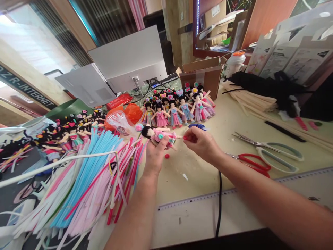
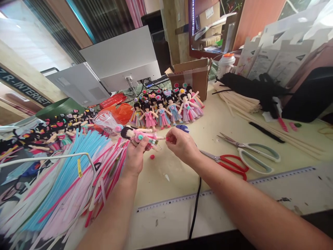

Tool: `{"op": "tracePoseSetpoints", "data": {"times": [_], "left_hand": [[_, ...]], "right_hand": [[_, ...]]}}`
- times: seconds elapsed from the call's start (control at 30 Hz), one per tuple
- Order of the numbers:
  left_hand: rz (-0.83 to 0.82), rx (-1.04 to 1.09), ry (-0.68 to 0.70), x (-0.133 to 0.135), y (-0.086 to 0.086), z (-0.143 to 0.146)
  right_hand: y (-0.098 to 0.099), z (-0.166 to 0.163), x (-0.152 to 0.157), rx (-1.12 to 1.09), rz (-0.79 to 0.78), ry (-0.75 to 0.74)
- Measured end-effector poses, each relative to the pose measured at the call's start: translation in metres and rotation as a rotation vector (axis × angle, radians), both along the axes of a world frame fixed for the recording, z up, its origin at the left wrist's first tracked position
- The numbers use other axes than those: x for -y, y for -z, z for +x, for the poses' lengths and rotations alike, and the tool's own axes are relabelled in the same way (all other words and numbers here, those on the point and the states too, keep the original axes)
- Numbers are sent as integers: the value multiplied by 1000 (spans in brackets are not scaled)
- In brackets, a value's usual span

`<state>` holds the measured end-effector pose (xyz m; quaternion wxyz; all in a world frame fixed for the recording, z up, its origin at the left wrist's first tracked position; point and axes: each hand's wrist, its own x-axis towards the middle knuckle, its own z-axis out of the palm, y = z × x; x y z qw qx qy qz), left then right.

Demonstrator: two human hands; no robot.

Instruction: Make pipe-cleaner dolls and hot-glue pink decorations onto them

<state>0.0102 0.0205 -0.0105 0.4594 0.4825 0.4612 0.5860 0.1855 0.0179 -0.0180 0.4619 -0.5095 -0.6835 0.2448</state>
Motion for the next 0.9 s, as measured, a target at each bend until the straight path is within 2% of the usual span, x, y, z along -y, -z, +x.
{"op": "tracePoseSetpoints", "data": {"times": [0.4,0.9], "left_hand": [[106,-291,-73,11,-11,7],[167,-522,-129,15,-9,7]], "right_hand": [[4,-1,-3,18,-39,59],[2,-2,-3,109,-91,73]]}}
